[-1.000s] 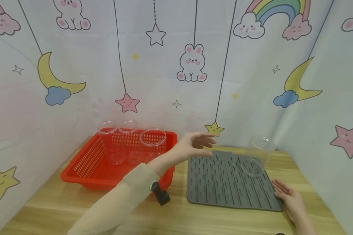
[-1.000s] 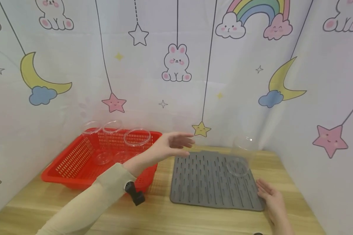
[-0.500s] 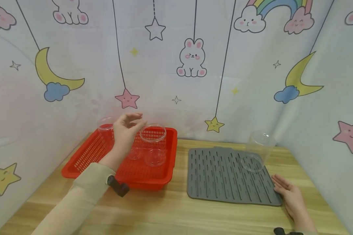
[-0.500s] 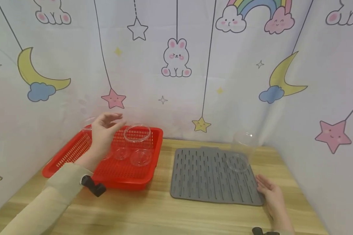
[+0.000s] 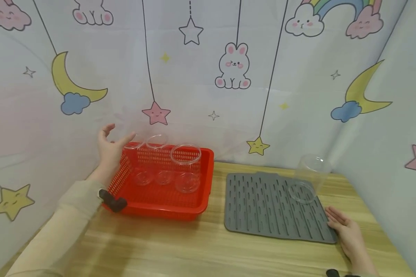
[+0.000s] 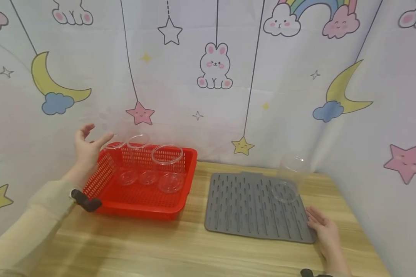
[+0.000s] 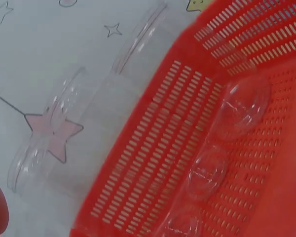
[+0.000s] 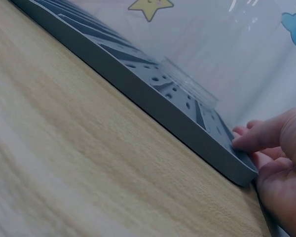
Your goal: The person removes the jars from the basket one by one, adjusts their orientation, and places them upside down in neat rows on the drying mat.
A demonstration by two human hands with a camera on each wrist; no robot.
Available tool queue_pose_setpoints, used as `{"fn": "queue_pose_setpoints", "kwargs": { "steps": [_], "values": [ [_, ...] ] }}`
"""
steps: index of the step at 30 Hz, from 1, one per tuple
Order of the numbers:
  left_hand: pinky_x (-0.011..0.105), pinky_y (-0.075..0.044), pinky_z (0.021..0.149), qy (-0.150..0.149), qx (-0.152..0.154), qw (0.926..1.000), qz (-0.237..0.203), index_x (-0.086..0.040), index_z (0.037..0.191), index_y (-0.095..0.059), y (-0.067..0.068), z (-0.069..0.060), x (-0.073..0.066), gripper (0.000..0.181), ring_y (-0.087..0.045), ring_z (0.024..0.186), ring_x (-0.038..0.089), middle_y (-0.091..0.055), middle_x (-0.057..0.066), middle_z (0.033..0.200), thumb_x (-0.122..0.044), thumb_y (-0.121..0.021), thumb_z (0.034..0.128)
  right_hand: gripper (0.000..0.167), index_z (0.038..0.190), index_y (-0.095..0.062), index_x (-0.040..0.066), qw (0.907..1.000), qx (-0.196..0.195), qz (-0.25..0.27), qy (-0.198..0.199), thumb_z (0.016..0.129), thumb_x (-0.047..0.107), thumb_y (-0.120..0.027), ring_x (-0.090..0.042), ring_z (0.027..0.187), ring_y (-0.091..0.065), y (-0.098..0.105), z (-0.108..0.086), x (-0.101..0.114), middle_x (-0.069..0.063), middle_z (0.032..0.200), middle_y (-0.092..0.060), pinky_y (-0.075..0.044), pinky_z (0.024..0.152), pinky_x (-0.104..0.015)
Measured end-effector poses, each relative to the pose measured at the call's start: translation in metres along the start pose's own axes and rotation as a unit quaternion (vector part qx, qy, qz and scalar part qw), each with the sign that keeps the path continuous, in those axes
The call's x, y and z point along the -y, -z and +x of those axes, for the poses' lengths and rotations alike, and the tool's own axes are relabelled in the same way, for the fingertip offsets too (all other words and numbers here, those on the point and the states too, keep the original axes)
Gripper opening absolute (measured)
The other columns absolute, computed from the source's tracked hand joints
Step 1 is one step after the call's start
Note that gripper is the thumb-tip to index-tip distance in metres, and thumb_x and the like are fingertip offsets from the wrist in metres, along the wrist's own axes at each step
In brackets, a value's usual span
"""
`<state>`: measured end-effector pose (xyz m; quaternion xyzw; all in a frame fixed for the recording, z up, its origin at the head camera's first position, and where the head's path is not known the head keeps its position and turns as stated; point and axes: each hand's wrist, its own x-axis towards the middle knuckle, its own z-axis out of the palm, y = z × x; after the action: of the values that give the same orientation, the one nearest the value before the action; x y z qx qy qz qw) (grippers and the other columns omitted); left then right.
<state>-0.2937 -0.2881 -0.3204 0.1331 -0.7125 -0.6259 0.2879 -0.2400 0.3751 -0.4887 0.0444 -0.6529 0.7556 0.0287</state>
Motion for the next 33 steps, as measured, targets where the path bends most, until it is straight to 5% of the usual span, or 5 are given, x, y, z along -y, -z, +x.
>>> {"fn": "queue_pose_setpoints", "kwargs": {
  "steps": [8,18,26,30,33],
  "values": [
    [0.056,-0.005,0.122,0.07,0.155,0.9834,0.064,-0.031,0.151,0.026,0.018,0.022,0.022,0.116,0.014,0.152,0.027,0.02,-0.001,0.164,-0.034,-0.071,0.0882,0.054,0.101,-0.065,0.034,1.0,-0.003,0.009,0.003,0.089,-0.017,-0.052,0.01,0.096,-0.064,0.003,-0.001,0.003,0.023,0.103,-0.068,-0.051,0.082,-0.008],
    [0.056,-0.006,0.121,0.093,0.276,0.9506,0.108,-0.018,0.151,0.027,0.023,0.032,0.04,0.114,0.015,0.15,0.031,0.023,0.006,0.162,-0.031,-0.069,0.0909,0.054,0.101,-0.065,0.034,0.9999,-0.009,0.005,-0.005,0.09,-0.017,-0.052,0.01,0.095,-0.064,0.003,-0.004,0.002,0.024,0.103,-0.068,-0.051,0.081,-0.008],
    [0.061,-0.02,0.118,0.081,0.294,0.9476,0.095,-0.028,0.157,0.008,0.02,0.028,0.048,0.11,-0.005,0.151,0.036,-0.002,0.008,0.166,-0.026,-0.075,0.0862,0.05,0.112,-0.06,0.027,0.9994,-0.021,-0.014,-0.022,0.09,-0.017,-0.05,0.011,0.095,-0.063,0.0,-0.005,0.003,0.026,0.101,-0.067,-0.05,0.081,-0.007],
    [0.058,-0.025,0.117,0.087,0.278,0.9527,0.088,-0.028,0.158,0.003,0.018,0.026,0.05,0.112,-0.01,0.15,0.037,-0.007,0.011,0.165,-0.027,-0.079,0.0827,0.065,0.149,-0.025,0.0,0.9977,-0.03,-0.047,-0.039,0.091,-0.016,-0.049,0.014,0.094,-0.061,-0.003,-0.003,0.004,0.03,0.1,-0.064,-0.05,0.081,-0.006],
    [0.056,-0.024,0.118,0.088,0.265,0.9562,0.089,-0.025,0.158,0.005,0.017,0.023,0.05,0.11,-0.007,0.15,0.037,-0.005,0.012,0.165,-0.025,-0.077,0.0846,0.067,0.143,-0.006,-0.022,0.9974,-0.03,-0.053,-0.039,0.091,-0.016,-0.048,0.015,0.094,-0.061,-0.004,-0.001,0.005,0.031,0.099,-0.063,-0.049,0.081,-0.005]
  ]
}}
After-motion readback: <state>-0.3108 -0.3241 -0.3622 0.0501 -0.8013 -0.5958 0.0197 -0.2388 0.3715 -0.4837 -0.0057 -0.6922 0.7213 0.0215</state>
